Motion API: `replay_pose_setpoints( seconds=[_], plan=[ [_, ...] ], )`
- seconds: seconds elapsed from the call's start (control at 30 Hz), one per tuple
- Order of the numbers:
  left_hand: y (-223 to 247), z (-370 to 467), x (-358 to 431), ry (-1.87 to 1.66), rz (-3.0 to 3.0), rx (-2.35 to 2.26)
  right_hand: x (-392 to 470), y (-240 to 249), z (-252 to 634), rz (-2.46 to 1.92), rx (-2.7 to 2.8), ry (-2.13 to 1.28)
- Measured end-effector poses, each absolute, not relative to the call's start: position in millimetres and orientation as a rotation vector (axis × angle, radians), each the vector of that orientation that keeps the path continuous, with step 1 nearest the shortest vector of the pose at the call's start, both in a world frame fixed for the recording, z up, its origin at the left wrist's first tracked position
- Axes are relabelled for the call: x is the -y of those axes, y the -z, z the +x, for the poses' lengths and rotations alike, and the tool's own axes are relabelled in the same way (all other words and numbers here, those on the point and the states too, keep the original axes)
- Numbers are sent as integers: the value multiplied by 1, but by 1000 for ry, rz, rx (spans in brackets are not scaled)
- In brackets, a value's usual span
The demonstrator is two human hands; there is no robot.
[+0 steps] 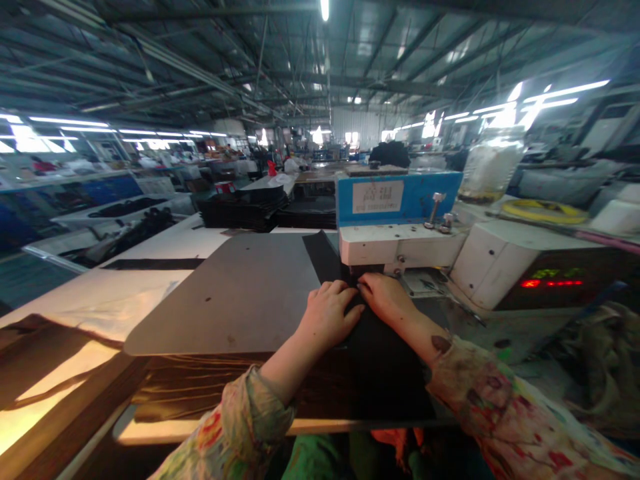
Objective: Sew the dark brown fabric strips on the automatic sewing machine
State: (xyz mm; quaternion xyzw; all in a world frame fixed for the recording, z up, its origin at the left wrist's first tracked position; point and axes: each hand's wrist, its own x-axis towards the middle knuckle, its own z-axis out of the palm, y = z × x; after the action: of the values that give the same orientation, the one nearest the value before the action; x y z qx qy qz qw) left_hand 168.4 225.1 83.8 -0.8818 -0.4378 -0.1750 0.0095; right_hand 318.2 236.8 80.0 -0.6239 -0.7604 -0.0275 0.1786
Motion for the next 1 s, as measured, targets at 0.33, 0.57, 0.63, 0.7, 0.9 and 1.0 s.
replay_pose_setpoints(
  seconds=[0.33,0.57,0.63,0.7,0.9,1.0],
  plan=[
    [-83,169,-226,539,-2755,1360,-236,-82,318,-1773,2152,78],
    [-86,170,-225,511,-2770,1383,-235,-82,317,-1782,2156,77],
    [-86,170,-224,507,-2770,1391,-234,-83,317,-1784,2158,75],
    [-87,170,-224,510,-2771,1390,-234,-83,317,-1783,2159,78],
    [-86,169,-224,547,-2768,1362,-235,-82,318,-1781,2161,84],
    [-85,168,-225,547,-2769,1361,-236,-81,318,-1784,2167,78]
  ],
)
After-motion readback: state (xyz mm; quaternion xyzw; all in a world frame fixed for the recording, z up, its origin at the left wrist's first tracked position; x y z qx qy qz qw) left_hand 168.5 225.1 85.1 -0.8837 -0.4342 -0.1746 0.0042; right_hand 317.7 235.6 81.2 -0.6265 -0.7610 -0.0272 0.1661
